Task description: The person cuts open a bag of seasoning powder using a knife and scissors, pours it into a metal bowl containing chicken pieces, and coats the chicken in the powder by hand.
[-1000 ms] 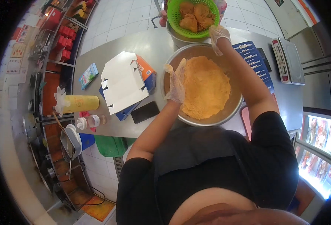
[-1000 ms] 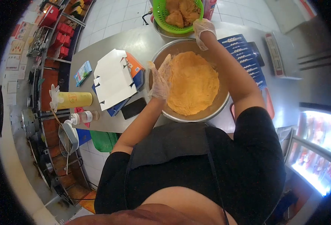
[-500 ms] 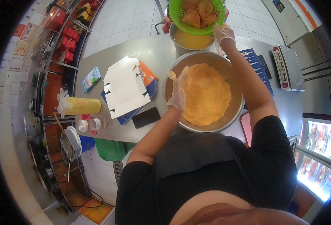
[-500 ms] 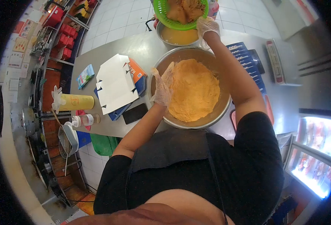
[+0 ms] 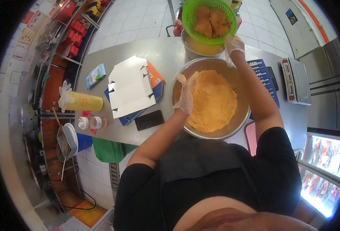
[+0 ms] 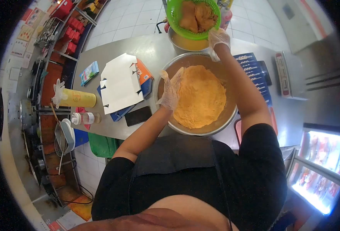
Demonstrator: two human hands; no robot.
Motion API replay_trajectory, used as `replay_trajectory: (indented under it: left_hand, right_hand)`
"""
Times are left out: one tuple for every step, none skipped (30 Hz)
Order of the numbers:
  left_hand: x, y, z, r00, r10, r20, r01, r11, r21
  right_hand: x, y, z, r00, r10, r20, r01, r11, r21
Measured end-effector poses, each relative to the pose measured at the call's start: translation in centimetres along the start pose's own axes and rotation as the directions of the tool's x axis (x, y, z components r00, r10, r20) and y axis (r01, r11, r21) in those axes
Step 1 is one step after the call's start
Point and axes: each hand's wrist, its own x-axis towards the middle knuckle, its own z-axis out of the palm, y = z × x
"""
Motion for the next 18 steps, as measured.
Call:
replay_trajectory:
  left_hand:
    - [0.1,-0.3,-0.3,1.000,0.015,-0.004,-0.015,1.000,0.016]
    - [0.0,0.3,0.2,1.000,-0.016,-0.016,0.015,0.999,-0.033]
    - [-0.3,1.2,1.3,0.999,-0.046,-0.023,0.044,0.996,-0.080]
    - [-0.5,1.8,1.9,0.997,-0.077,-0.028,0.073,0.989,-0.127]
    - [-0.5,1.8,1.9,0.997,-0.070,-0.022,0.067,0.990,-0.121]
    - [-0.3,1.5,1.6,0.998,-0.063,-0.017,0.061,0.992,-0.115]
    - [-0.2,1.2,1.3,0.998,-0.058,-0.012,0.057,0.992,-0.109]
    - [0.1,0.7,0.6,0.999,-0.042,-0.013,0.041,0.997,-0.072]
    - [0.2,0.2,0.0,1.000,-0.027,-0.014,0.027,0.999,-0.036]
    - [0.4,-0.4,-0.6,1.000,-0.014,-0.014,0.014,1.000,0.000]
    - [0.4,-0.4,-0.5,1.000,-0.007,-0.001,0.007,0.999,-0.033]
    - [0.3,-0.4,-0.5,1.000,-0.001,0.012,0.001,0.998,-0.067]
    - [0.2,-0.5,-0.5,1.000,0.004,0.023,-0.002,0.995,-0.101]
    - [0.1,-0.2,-0.2,1.000,-0.002,-0.001,0.002,0.997,-0.077]
    - [-0.1,0.4,0.3,1.000,-0.010,-0.025,0.009,0.998,-0.054]
    - [-0.3,0.6,0.6,0.999,-0.019,-0.051,0.017,0.999,-0.033]
    - [-0.3,0.1,0.2,0.999,-0.009,-0.050,0.008,1.000,-0.019]
    - [0.0,-0.5,-0.5,0.999,0.005,-0.047,-0.005,1.000,-0.004]
  right_hand:
    - [0.1,0.5,0.8,0.993,0.050,0.110,-0.056,0.997,0.050]
    - [0.0,0.8,1.8,0.984,0.125,0.126,-0.140,0.983,0.118]
    - [0.0,1.1,3.1,0.969,0.199,0.145,-0.224,0.957,0.185]
    - [0.1,1.6,4.1,0.965,0.218,0.146,-0.244,0.949,0.200]
    - [0.3,2.1,5.1,0.960,0.237,0.147,-0.265,0.940,0.215]
    - [0.4,2.2,5.6,0.955,0.256,0.148,-0.285,0.931,0.229]
    - [0.3,2.6,6.0,0.958,0.251,0.136,-0.277,0.932,0.235]
    - [0.4,2.5,5.7,0.960,0.249,0.124,-0.273,0.929,0.248]
    - [0.4,2.3,5.3,0.962,0.248,0.113,-0.269,0.927,0.261]
    - [0.7,2.3,4.7,0.963,0.251,0.101,-0.270,0.921,0.282]
    - [0.6,2.0,3.3,0.966,0.244,0.089,-0.260,0.922,0.286]
    - [0.6,1.6,1.8,0.968,0.238,0.077,-0.250,0.924,0.290]
    - [0.2,0.3,-1.4,0.973,0.221,0.065,-0.231,0.933,0.276]
    - [0.1,-0.6,-3.6,0.977,0.206,0.057,-0.213,0.941,0.263]
    - [0.3,-1.0,-4.6,0.970,0.241,0.043,-0.241,0.909,0.340]
    - [0.4,-1.3,-5.2,0.960,0.278,0.035,-0.266,0.870,0.415]
    - [0.4,-1.3,-5.3,0.952,0.305,0.031,-0.282,0.834,0.475]
    - [0.3,-1.4,-5.3,0.943,0.332,0.027,-0.295,0.793,0.533]
